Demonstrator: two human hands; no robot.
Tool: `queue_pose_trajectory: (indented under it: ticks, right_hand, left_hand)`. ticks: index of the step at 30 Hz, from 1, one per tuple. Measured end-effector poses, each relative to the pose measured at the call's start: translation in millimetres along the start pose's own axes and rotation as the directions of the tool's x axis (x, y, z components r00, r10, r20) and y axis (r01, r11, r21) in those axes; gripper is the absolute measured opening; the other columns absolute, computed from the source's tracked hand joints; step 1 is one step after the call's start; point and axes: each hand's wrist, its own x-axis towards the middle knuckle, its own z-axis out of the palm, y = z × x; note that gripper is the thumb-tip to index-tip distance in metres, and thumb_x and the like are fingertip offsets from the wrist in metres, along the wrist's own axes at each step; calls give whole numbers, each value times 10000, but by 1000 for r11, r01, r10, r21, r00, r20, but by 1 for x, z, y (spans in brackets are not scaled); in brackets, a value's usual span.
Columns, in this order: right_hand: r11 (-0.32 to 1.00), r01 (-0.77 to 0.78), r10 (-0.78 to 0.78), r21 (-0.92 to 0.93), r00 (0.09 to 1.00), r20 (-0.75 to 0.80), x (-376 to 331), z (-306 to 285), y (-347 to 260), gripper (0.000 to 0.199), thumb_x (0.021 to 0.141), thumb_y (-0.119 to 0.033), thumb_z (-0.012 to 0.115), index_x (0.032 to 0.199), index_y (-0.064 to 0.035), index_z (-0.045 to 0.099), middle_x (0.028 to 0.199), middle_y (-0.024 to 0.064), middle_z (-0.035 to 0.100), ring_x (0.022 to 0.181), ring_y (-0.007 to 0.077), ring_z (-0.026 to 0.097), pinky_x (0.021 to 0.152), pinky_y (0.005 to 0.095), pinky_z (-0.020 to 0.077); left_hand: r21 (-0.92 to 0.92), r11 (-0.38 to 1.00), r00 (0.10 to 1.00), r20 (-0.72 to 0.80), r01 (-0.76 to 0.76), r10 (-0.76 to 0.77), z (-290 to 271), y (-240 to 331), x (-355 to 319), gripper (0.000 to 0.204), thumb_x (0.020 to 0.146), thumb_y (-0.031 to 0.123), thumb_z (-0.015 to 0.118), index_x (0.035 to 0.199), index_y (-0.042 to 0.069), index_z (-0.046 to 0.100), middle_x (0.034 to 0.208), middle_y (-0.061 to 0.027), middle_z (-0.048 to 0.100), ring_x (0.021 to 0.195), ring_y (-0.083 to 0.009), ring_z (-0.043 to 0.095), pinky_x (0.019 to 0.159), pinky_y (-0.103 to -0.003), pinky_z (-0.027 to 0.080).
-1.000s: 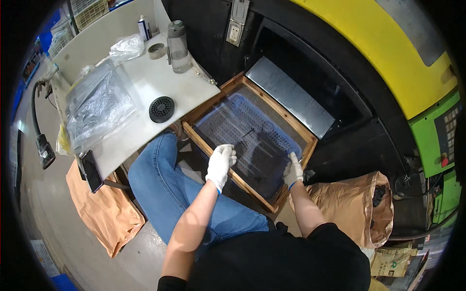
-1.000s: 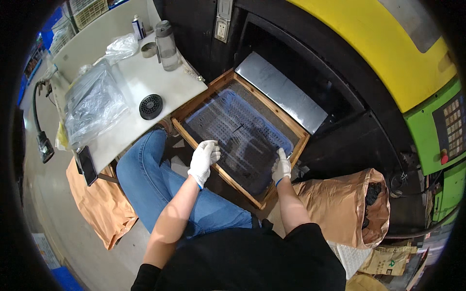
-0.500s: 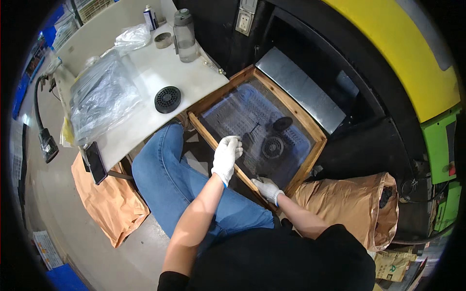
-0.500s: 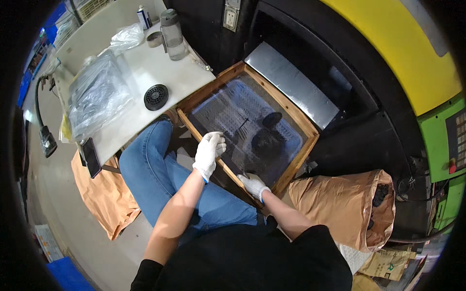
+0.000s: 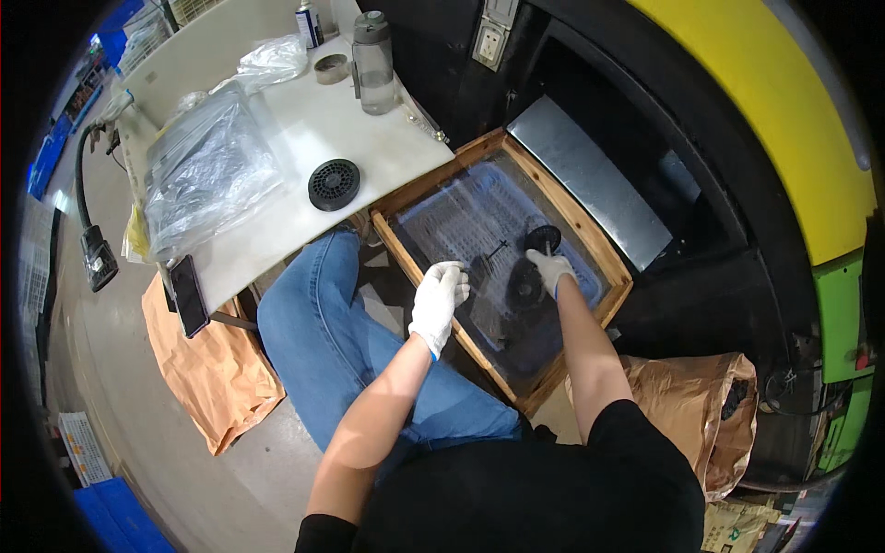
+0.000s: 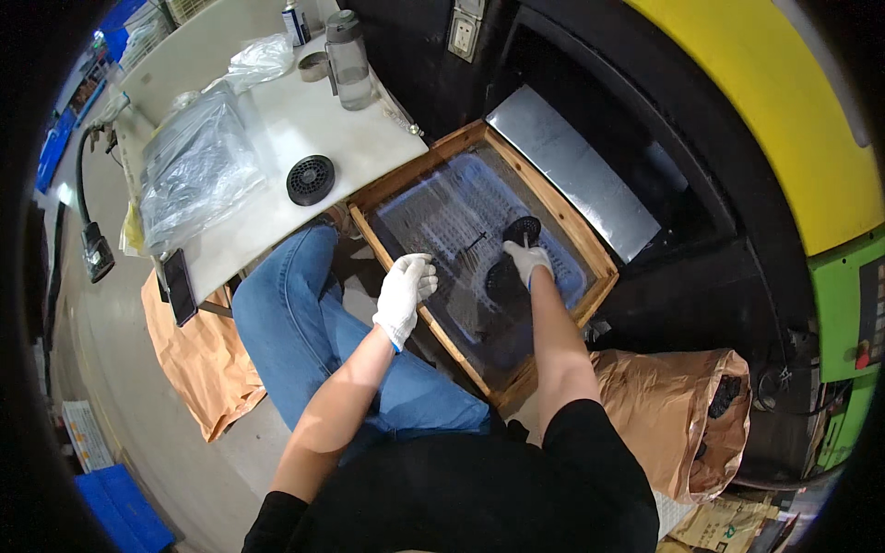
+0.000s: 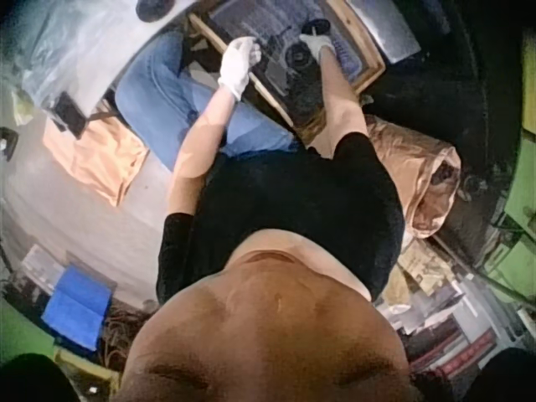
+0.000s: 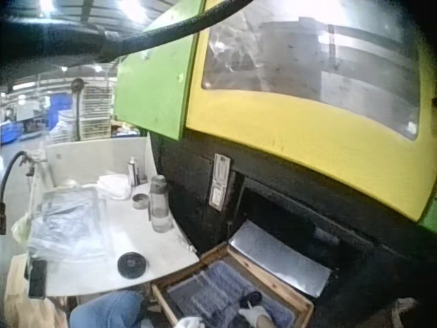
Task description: Inspecting and trimming plastic filter components in a manufacturing setting.
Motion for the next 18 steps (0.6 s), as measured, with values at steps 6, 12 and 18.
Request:
queue_pose_trajectory:
  ticks: [6,12,18]
  right_hand:
    - [985,169,-173,40,973,150,-15,43,-20,412,800,-333,716,965,41,658,798,143,636,695,253,609,649,382,456]
    - [668,-179,-153,722,917,369,-71,19,-50,266,825,-356,728,835,-113,620,497,-48,383,372,71,290,364,265,220]
    - [327,-403,-455,855,725,516,-109,-10,-60,154,963,-219,567,1016,-87,626,759,-41,556,383,10,276,333,175,202]
  left_hand:
    - [-23,1000,1000,-14,10,-11,0,-3,4,247,966,242,529,1119,49,553,927,-51,606,780,-126,591,729,-271,519]
    - [144,975,980,-80,-170,183,-2,-8,11,454,921,232,615,1289,26,446,1189,-132,555,1020,-179,558,873,-308,471]
    - [134,943,952,58,-305,299,3,2,7,569,929,193,596,1390,-8,329,1341,-190,474,1227,-250,491,1002,-370,435]
